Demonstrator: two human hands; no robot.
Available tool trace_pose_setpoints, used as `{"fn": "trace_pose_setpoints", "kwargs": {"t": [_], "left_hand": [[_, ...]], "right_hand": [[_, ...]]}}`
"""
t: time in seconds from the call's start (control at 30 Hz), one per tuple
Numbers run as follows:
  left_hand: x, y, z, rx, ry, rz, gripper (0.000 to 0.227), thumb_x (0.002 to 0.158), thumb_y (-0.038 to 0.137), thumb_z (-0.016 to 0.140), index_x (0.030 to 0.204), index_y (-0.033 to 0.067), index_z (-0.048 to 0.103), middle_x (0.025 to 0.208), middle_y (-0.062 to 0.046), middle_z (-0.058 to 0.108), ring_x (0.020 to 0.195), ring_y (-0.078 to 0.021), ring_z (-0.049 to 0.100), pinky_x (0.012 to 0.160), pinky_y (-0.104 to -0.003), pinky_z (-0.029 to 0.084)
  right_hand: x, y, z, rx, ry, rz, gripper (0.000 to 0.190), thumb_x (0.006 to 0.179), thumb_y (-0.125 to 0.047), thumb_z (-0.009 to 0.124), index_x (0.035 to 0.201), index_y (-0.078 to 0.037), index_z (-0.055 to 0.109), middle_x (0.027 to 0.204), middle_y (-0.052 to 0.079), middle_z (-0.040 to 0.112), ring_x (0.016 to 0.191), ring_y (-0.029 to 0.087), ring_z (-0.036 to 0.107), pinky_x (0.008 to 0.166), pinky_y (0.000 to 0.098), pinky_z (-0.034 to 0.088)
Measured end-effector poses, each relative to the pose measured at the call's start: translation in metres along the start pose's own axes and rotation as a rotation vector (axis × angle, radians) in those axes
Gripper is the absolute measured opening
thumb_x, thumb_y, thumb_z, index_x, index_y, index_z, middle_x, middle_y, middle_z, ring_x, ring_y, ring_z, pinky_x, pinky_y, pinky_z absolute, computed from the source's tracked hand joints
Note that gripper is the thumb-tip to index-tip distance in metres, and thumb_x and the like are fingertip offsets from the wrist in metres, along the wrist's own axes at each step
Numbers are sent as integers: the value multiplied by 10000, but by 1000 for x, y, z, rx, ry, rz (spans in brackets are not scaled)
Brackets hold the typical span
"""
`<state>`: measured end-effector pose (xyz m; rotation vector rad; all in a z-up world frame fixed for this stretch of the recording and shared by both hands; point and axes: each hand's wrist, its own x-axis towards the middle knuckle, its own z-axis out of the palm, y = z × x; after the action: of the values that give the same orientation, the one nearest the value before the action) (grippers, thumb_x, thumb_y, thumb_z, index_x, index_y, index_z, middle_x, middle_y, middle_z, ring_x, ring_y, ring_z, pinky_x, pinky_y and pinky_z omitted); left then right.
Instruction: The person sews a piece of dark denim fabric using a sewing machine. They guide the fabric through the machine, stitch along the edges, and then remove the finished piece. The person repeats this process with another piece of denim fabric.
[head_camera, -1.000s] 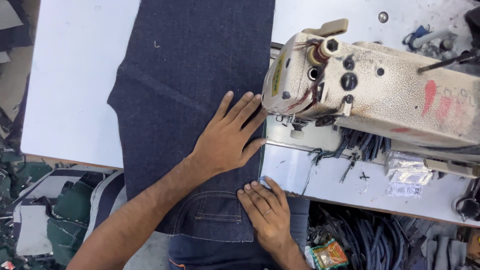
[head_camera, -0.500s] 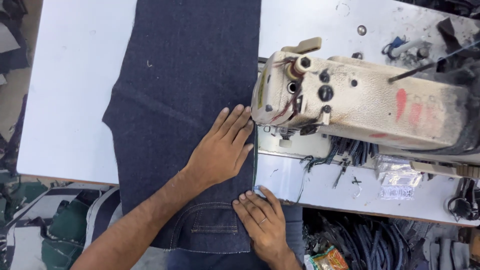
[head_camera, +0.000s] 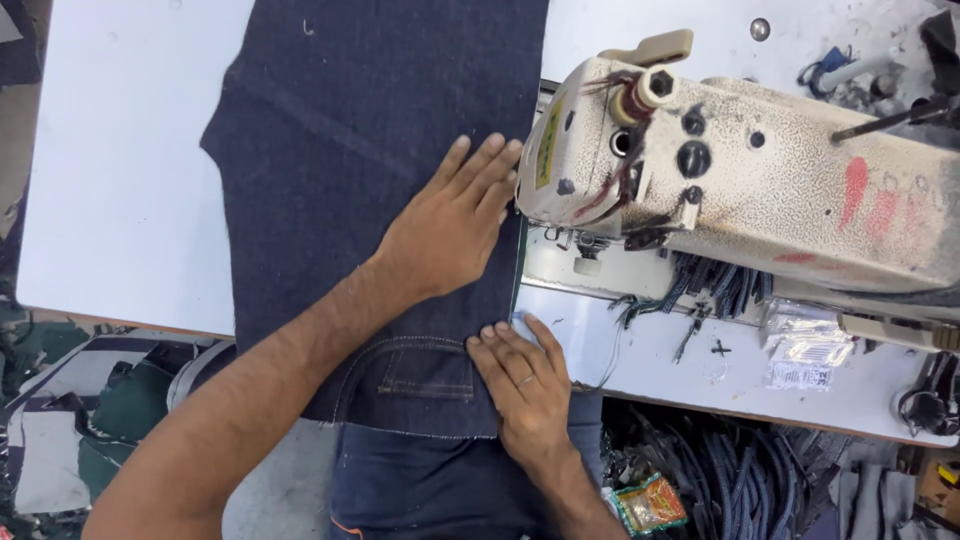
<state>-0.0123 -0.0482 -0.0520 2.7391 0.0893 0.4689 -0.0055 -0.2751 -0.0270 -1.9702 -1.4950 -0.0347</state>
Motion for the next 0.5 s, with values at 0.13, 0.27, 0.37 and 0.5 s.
{"fn": "trace_pose_setpoints", "kwargs": {"t": [0.13,0.27,0.37,0.5], "left_hand": [[18,-18,1,4,0,10,381,1042,128,509,1367,-64,559,1592,-230,435,1533,-357,333,1275,-561,219],[39,-37,6,58,3,17,373,1018,100,511,1355,-47,570,1595,-227,432,1540,-358,316,1277,-572,194],[55,-52,11,99,-1,15,386,1000,83,512,1362,-35,573,1604,-223,428,1545,-355,312,1274,-579,184],[74,-73,19,127,23,17,409,1001,80,512,1393,-22,573,1618,-215,420,1548,-347,311,1267,-595,174]], "right_hand": [[18,12,3,8,18,-6,352,846,-59,607,1162,5,749,1142,134,720,1155,280,687,1163,533,435],[40,23,5,11,27,-2,370,837,-59,599,1171,14,741,1146,142,712,1166,299,676,1176,532,429],[57,31,5,15,29,21,369,839,-46,601,1178,1,742,1151,127,717,1172,301,670,1172,519,442],[67,46,17,-4,32,80,388,849,-7,613,1213,-29,744,1218,116,730,1216,306,661,1092,461,497]]}}
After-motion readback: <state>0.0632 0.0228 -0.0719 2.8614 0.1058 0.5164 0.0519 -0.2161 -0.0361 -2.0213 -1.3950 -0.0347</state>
